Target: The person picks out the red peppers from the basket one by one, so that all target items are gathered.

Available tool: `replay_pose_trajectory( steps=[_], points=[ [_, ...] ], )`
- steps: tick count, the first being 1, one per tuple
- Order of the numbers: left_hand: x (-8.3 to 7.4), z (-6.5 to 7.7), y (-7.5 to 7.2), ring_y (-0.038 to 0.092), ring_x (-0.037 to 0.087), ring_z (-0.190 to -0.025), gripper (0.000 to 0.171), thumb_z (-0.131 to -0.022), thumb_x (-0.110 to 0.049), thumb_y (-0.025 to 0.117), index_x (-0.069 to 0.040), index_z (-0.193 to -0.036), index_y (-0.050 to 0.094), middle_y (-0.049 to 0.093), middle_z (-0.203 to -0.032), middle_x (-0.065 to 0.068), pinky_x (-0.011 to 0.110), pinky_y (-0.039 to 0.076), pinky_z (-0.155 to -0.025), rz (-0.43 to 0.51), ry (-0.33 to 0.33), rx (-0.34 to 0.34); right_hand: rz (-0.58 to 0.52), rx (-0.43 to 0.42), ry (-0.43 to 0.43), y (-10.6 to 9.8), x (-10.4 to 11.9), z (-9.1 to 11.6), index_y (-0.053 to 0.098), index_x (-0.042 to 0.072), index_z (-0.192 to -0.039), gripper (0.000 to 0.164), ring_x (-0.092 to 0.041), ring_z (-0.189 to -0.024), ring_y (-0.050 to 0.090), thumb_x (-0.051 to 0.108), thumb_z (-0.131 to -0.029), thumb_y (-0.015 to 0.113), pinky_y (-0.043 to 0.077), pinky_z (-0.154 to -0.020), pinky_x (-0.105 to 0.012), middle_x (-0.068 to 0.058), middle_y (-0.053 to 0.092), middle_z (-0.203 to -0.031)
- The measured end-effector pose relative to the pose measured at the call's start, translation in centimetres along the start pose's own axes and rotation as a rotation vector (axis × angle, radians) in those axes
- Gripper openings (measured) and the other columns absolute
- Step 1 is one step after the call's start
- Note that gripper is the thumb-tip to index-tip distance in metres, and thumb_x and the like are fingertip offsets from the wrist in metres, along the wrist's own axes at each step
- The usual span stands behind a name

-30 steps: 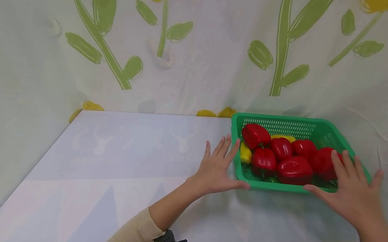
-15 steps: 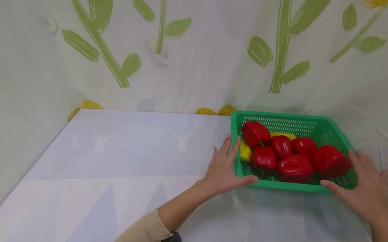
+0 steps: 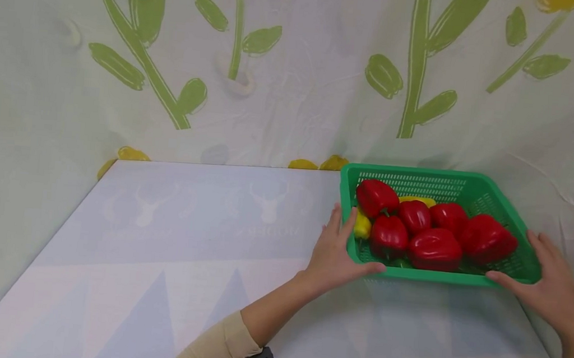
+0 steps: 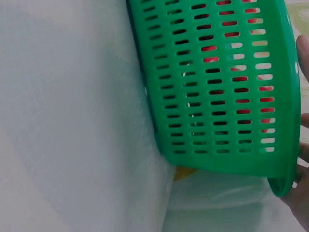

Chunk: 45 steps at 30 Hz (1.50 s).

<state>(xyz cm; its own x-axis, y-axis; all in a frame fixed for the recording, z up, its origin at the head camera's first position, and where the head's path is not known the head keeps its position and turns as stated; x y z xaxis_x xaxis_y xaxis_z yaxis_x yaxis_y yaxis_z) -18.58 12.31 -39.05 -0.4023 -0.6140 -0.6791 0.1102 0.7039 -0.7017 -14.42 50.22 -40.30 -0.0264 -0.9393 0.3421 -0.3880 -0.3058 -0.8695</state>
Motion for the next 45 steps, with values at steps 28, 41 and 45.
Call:
replay_pose_trajectory(
  steps=[28,41,45],
  points=[
    [1.7,-0.3,2.1,0.038,0.004,-0.124,0.083,-0.078,-0.037,0.075,-0.031,-0.147,0.029,0.038,-0.146,-0.005,0.022,0.049,-0.084,0.597,-0.174,0.122,-0.124,0.031,0.201,0.7,-2.5,1.5,0.014,0.019,-0.151,0.075,-0.049,-0.140,0.006,0.034,-0.093,0.058,0.009,-0.108,-0.067,-0.027,0.009,-0.153],
    [1.8,-0.4,1.6,0.039,0.003,-0.122,0.082,-0.077,-0.031,0.077,-0.032,-0.146,0.033,0.038,-0.145,-0.008,0.024,0.050,-0.085,0.656,-0.222,0.162,-0.395,0.009,0.095,1.4,-2.2,1.8,0.022,0.036,-0.148,0.067,0.002,-0.138,0.002,0.014,-0.094,0.055,-0.004,-0.115,-0.033,0.036,0.012,-0.141],
    [1.8,-0.4,1.5,0.039,0.004,-0.122,0.082,-0.077,-0.030,0.077,-0.033,-0.146,0.032,0.038,-0.145,-0.008,0.025,0.050,-0.085,0.669,-0.231,0.167,-0.363,0.028,0.102,1.3,-2.2,1.7,0.018,0.038,-0.148,0.069,-0.019,-0.145,-0.004,0.017,-0.094,0.056,-0.005,-0.115,-0.049,0.037,0.007,-0.141]
  ],
)
Point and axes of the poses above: each hand's wrist, its own z-axis away from the middle knuckle, its own y-axis out of the palm, x = y × z, the point moved 3 cm from there along -z, towards the middle knuckle
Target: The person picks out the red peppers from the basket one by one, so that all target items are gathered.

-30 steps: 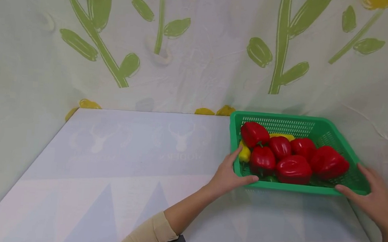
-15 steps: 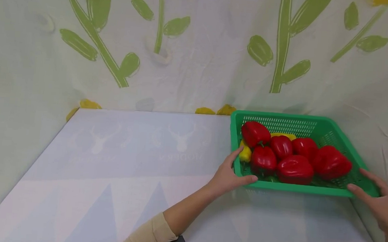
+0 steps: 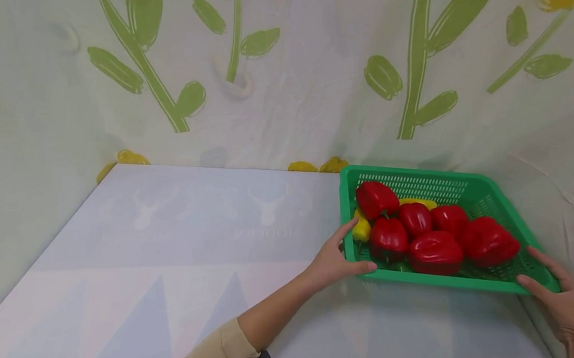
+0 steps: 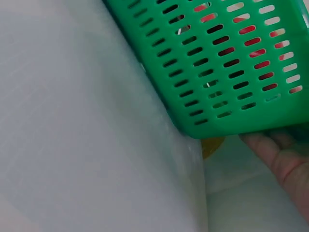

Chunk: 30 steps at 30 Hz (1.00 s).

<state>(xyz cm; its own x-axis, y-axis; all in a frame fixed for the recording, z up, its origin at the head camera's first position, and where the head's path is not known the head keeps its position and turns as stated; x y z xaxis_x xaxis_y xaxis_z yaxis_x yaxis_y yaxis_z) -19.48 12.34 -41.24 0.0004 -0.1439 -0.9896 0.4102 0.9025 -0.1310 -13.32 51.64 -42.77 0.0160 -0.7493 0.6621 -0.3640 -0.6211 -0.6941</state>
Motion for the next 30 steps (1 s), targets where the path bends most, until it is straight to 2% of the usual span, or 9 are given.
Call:
replay_pose_trajectory(
  steps=[8,13,17,19,21,23,25,27,30],
  points=[
    [-0.2,0.1,0.3,0.041,0.005,-0.120,0.082,-0.077,-0.031,0.077,-0.039,-0.145,0.032,0.039,-0.145,-0.008,0.025,0.049,-0.086,0.010,-0.018,0.004,0.075,0.039,0.022,-0.8,-0.6,-0.3,0.011,0.040,-0.148,0.073,-0.037,-0.143,-0.010,0.023,-0.094,0.056,-0.009,-0.109,-0.064,0.005,-0.002,-0.158],
    [-0.1,0.0,0.5,0.044,0.005,-0.115,0.081,-0.076,-0.030,0.077,-0.043,-0.143,0.032,0.043,-0.142,-0.007,0.022,0.049,-0.082,0.035,-0.043,-0.008,0.003,0.049,0.019,-0.8,0.0,-0.1,0.011,0.039,-0.149,0.071,-0.026,-0.144,-0.012,0.019,-0.096,0.053,-0.012,-0.109,-0.061,0.031,0.001,-0.147],
    [0.2,0.1,0.5,0.044,0.005,-0.115,0.082,-0.076,-0.028,0.078,-0.045,-0.142,0.032,0.043,-0.141,-0.008,0.022,0.051,-0.081,0.053,-0.063,-0.014,-0.012,0.092,-0.009,-0.8,0.2,0.2,0.008,0.038,-0.149,0.071,-0.022,-0.143,-0.015,0.018,-0.097,0.051,-0.015,-0.108,-0.062,0.039,0.001,-0.140],
    [0.3,0.1,0.5,0.044,0.006,-0.115,0.082,-0.075,-0.028,0.079,-0.046,-0.141,0.033,0.044,-0.141,-0.008,0.023,0.052,-0.080,0.060,-0.070,-0.019,-0.058,0.104,-0.027,-0.7,0.1,0.3,0.009,0.036,-0.150,0.071,-0.010,-0.143,-0.013,0.014,-0.097,0.051,-0.011,-0.114,-0.049,0.044,0.005,-0.131],
    [0.4,0.2,0.4,0.045,0.007,-0.115,0.082,-0.076,-0.027,0.079,-0.046,-0.141,0.033,0.044,-0.140,-0.007,0.023,0.051,-0.080,0.066,-0.073,-0.026,-0.144,0.131,-0.029,-0.5,-0.2,0.3,0.011,0.035,-0.150,0.071,-0.002,-0.142,-0.001,0.008,-0.097,0.049,0.010,-0.117,-0.033,0.040,0.010,-0.136],
    [0.6,0.2,0.3,0.045,0.008,-0.115,0.081,-0.076,-0.027,0.079,-0.047,-0.140,0.034,0.045,-0.140,-0.007,0.023,0.051,-0.080,0.073,-0.075,-0.032,-0.261,0.153,-0.015,-0.3,-0.6,0.1,0.015,0.034,-0.150,0.071,0.005,-0.135,0.015,0.002,-0.096,0.048,0.030,-0.102,-0.011,0.032,0.013,-0.142],
    [0.7,0.2,0.2,0.046,0.008,-0.115,0.081,-0.076,-0.026,0.079,-0.048,-0.140,0.034,0.045,-0.140,-0.007,0.023,0.051,-0.080,0.084,-0.078,-0.035,-0.334,0.167,0.010,-0.1,-0.9,0.0,0.018,0.034,-0.150,0.072,0.009,-0.123,0.023,-0.002,-0.095,0.048,0.034,-0.078,0.002,0.026,0.015,-0.145],
    [0.7,0.2,0.2,0.046,0.009,-0.115,0.081,-0.076,-0.026,0.079,-0.047,-0.141,0.034,0.044,-0.141,-0.006,0.023,0.051,-0.080,0.094,-0.073,-0.032,-0.356,0.163,0.018,-0.1,-1.0,-0.2,0.020,0.034,-0.150,0.072,0.008,-0.124,0.024,-0.003,-0.095,0.048,0.034,-0.077,0.001,0.024,0.016,-0.145],
    [0.6,0.2,0.1,0.045,0.009,-0.116,0.081,-0.076,-0.025,0.078,-0.045,-0.142,0.034,0.043,-0.142,-0.006,0.023,0.051,-0.080,0.109,-0.061,-0.035,-0.525,0.188,0.048,0.0,-1.0,-0.4,0.024,0.034,-0.149,0.071,0.010,-0.121,0.031,-0.004,-0.094,0.048,0.037,-0.079,0.000,0.022,0.020,-0.145]
  ],
)
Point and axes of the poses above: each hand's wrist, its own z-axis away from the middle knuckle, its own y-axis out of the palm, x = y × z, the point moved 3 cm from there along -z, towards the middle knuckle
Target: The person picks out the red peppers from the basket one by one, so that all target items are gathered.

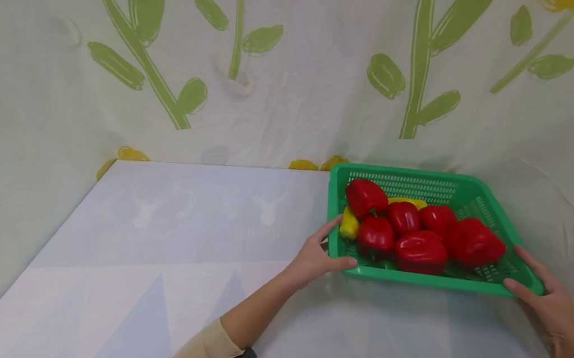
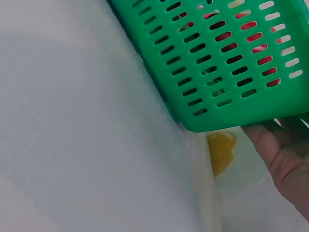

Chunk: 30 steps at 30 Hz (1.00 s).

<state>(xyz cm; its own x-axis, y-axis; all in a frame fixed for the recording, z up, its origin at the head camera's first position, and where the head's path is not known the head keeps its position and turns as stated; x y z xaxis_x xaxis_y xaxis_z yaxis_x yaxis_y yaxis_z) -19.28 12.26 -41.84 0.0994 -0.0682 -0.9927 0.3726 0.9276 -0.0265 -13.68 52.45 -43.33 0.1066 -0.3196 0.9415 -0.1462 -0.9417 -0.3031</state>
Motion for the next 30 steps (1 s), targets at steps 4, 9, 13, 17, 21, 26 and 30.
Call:
replay_pose_trajectory(
  steps=[4,9,13,17,21,26,30],
  points=[
    [-0.1,-0.1,-0.2,0.045,0.010,-0.116,0.082,-0.077,-0.023,0.078,-0.041,-0.144,0.034,0.041,-0.144,-0.004,0.023,0.051,-0.080,0.011,0.015,0.001,-0.403,0.063,0.023,0.3,0.2,-0.3,0.034,0.028,-0.147,0.070,0.011,-0.099,0.052,-0.013,-0.091,0.046,0.050,-0.070,-0.010,0.014,0.034,-0.135],
    [0.0,-0.3,-0.2,0.045,0.011,-0.116,0.083,-0.077,-0.023,0.078,-0.036,-0.146,0.033,0.041,-0.145,-0.002,0.022,0.052,-0.079,0.014,0.021,0.017,-0.545,0.093,0.007,0.2,0.4,-0.6,0.038,0.026,-0.145,0.071,0.000,-0.091,0.063,-0.018,-0.089,0.043,0.054,-0.067,-0.017,0.018,0.048,-0.119],
    [0.0,-0.3,-0.3,0.046,0.016,-0.119,0.084,-0.077,-0.023,0.078,-0.034,-0.147,0.033,0.040,-0.145,-0.001,0.024,0.052,-0.079,0.012,0.022,0.024,-0.520,0.080,0.004,0.0,0.0,-0.7,0.036,0.026,-0.145,0.071,0.000,-0.090,0.064,-0.018,-0.089,0.044,0.054,-0.067,-0.017,0.017,0.048,-0.124],
    [0.2,-0.3,-0.7,0.046,0.018,-0.119,0.084,-0.077,-0.023,0.079,-0.034,-0.146,0.033,0.038,-0.147,-0.001,0.025,0.052,-0.080,0.005,0.017,0.013,-0.410,0.085,0.017,0.2,-0.1,-0.8,0.027,0.028,-0.149,0.073,0.006,-0.092,0.060,-0.013,-0.092,0.045,0.051,-0.068,-0.012,0.014,0.024,-0.148],
    [0.3,-0.1,-1.3,0.046,0.020,-0.122,0.084,-0.078,-0.022,0.078,-0.034,-0.147,0.033,0.038,-0.148,-0.001,0.026,0.052,-0.082,0.007,0.016,0.010,-0.352,0.078,0.076,0.8,0.4,-1.0,0.027,0.032,-0.148,0.072,0.009,-0.088,0.057,-0.008,-0.092,0.049,0.050,-0.067,-0.010,0.018,0.020,-0.146],
    [0.5,0.2,-1.9,0.045,0.025,-0.124,0.083,-0.079,-0.020,0.076,-0.032,-0.148,0.031,0.039,-0.147,0.000,0.029,0.053,-0.083,0.021,0.029,0.019,-0.353,0.103,0.053,1.5,1.0,-1.0,0.033,0.031,-0.147,0.070,0.005,-0.088,0.058,-0.010,-0.092,0.048,0.051,-0.067,-0.012,0.014,0.025,-0.139],
    [0.7,0.5,-2.3,0.046,0.021,-0.123,0.082,-0.080,-0.021,0.076,-0.033,-0.148,0.030,0.038,-0.147,0.000,0.029,0.053,-0.084,0.024,0.042,0.024,-0.360,0.138,0.016,1.8,0.9,-1.0,0.033,0.028,-0.147,0.070,0.005,-0.091,0.059,-0.013,-0.092,0.045,0.051,-0.068,-0.012,0.013,0.016,-0.148]
  ],
)
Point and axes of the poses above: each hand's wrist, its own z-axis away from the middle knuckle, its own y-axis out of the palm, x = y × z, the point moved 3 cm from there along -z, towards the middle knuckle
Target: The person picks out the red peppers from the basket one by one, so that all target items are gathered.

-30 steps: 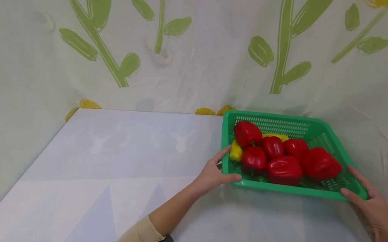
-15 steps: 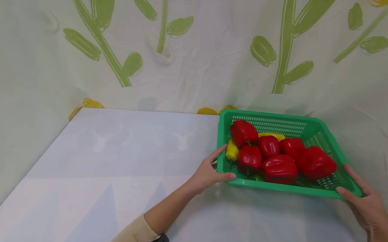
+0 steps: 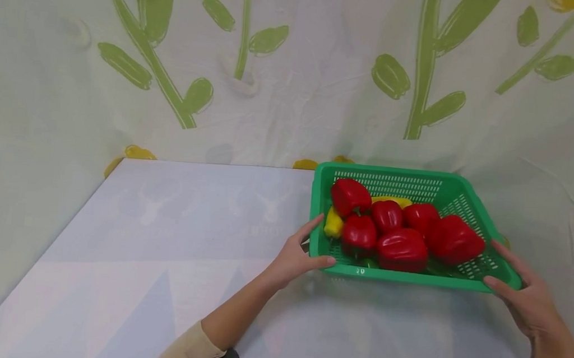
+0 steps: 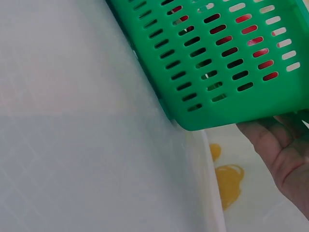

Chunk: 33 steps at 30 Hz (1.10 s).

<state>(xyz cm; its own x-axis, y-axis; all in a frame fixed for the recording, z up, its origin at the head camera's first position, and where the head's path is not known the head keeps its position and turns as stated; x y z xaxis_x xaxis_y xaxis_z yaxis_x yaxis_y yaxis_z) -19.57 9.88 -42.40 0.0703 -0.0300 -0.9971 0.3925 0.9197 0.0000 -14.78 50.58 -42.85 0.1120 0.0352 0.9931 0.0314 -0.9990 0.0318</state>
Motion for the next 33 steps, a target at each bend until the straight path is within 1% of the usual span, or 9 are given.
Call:
replay_pose_trajectory(
  steps=[2,5,9,13,17,21,26,29,33],
  points=[
    [-0.03,0.07,-0.02,0.045,0.021,-0.123,0.083,-0.080,-0.021,0.076,-0.033,-0.148,0.030,0.037,-0.148,0.000,0.029,0.053,-0.084,-0.002,0.002,0.004,0.016,-0.013,0.010,-0.09,-0.15,0.11,0.032,0.029,-0.147,0.070,0.008,-0.092,0.057,-0.012,-0.092,0.046,0.051,-0.068,-0.011,0.017,0.006,-0.153],
    [-0.07,0.17,-0.09,0.045,0.024,-0.124,0.084,-0.080,-0.021,0.076,-0.031,-0.148,0.029,0.036,-0.149,0.002,0.030,0.053,-0.084,0.003,0.006,0.006,0.070,-0.060,0.050,-0.18,-0.36,0.22,0.031,0.032,-0.147,0.070,0.010,-0.090,0.055,-0.008,-0.093,0.049,0.050,-0.066,-0.010,0.020,0.000,-0.153],
    [0.10,0.21,-0.18,0.044,0.029,-0.125,0.085,-0.079,-0.021,0.076,-0.029,-0.149,0.029,0.036,-0.149,0.004,0.031,0.053,-0.085,0.012,0.012,0.007,0.103,-0.098,0.108,0.04,-0.42,0.40,0.032,0.036,-0.146,0.070,0.011,-0.086,0.053,-0.003,-0.093,0.052,0.049,-0.066,-0.009,0.020,0.010,-0.150],
    [0.21,0.25,-0.10,0.043,0.029,-0.126,0.085,-0.079,-0.021,0.076,-0.029,-0.149,0.028,0.035,-0.149,0.004,0.032,0.052,-0.087,0.024,0.008,0.016,0.089,-0.100,0.122,0.28,-0.25,0.60,0.033,0.037,-0.145,0.070,0.011,-0.087,0.053,-0.004,-0.092,0.053,0.049,-0.067,-0.009,0.019,0.016,-0.144],
    [0.19,0.30,0.08,0.042,0.027,-0.127,0.087,-0.080,-0.018,0.076,-0.029,-0.150,0.026,0.033,-0.150,0.004,0.032,0.051,-0.090,0.032,0.003,0.028,0.101,-0.095,0.117,0.30,-0.13,0.70,0.031,0.036,-0.146,0.071,0.014,-0.090,0.052,-0.005,-0.092,0.052,0.049,-0.068,-0.008,0.018,0.013,-0.148],
    [0.03,0.21,0.13,0.041,0.028,-0.129,0.089,-0.080,-0.018,0.076,-0.029,-0.151,0.023,0.032,-0.151,0.004,0.032,0.050,-0.093,0.029,0.015,0.034,0.155,-0.095,0.119,0.35,-0.08,0.60,0.027,0.036,-0.148,0.072,0.017,-0.095,0.045,-0.002,-0.093,0.053,0.045,-0.071,-0.004,0.018,0.007,-0.152],
    [-0.20,0.17,0.08,0.040,0.028,-0.130,0.092,-0.078,-0.020,0.077,-0.027,-0.151,0.021,0.031,-0.152,0.005,0.033,0.050,-0.093,0.014,0.031,0.019,0.198,-0.101,0.123,0.28,0.13,0.31,0.029,0.036,-0.147,0.070,0.011,-0.097,0.042,0.000,-0.092,0.055,0.044,-0.071,-0.003,0.017,0.016,-0.145],
    [-0.33,0.27,0.09,0.039,0.028,-0.130,0.094,-0.078,-0.023,0.078,-0.026,-0.152,0.020,0.030,-0.152,0.005,0.035,0.049,-0.094,0.001,0.024,0.016,0.233,-0.109,0.144,0.17,0.24,0.32,0.029,0.038,-0.146,0.070,0.010,-0.093,0.040,0.003,-0.092,0.056,0.044,-0.070,-0.004,0.017,0.016,-0.143],
    [-0.47,0.20,0.00,0.037,0.027,-0.133,0.095,-0.077,-0.024,0.078,-0.027,-0.152,0.019,0.028,-0.153,0.004,0.036,0.048,-0.096,-0.019,0.023,0.016,0.214,-0.115,0.153,0.09,0.39,0.30,0.031,0.038,-0.146,0.068,0.009,-0.093,0.041,0.004,-0.092,0.057,0.045,-0.071,-0.004,0.015,0.019,-0.141]
  ],
)
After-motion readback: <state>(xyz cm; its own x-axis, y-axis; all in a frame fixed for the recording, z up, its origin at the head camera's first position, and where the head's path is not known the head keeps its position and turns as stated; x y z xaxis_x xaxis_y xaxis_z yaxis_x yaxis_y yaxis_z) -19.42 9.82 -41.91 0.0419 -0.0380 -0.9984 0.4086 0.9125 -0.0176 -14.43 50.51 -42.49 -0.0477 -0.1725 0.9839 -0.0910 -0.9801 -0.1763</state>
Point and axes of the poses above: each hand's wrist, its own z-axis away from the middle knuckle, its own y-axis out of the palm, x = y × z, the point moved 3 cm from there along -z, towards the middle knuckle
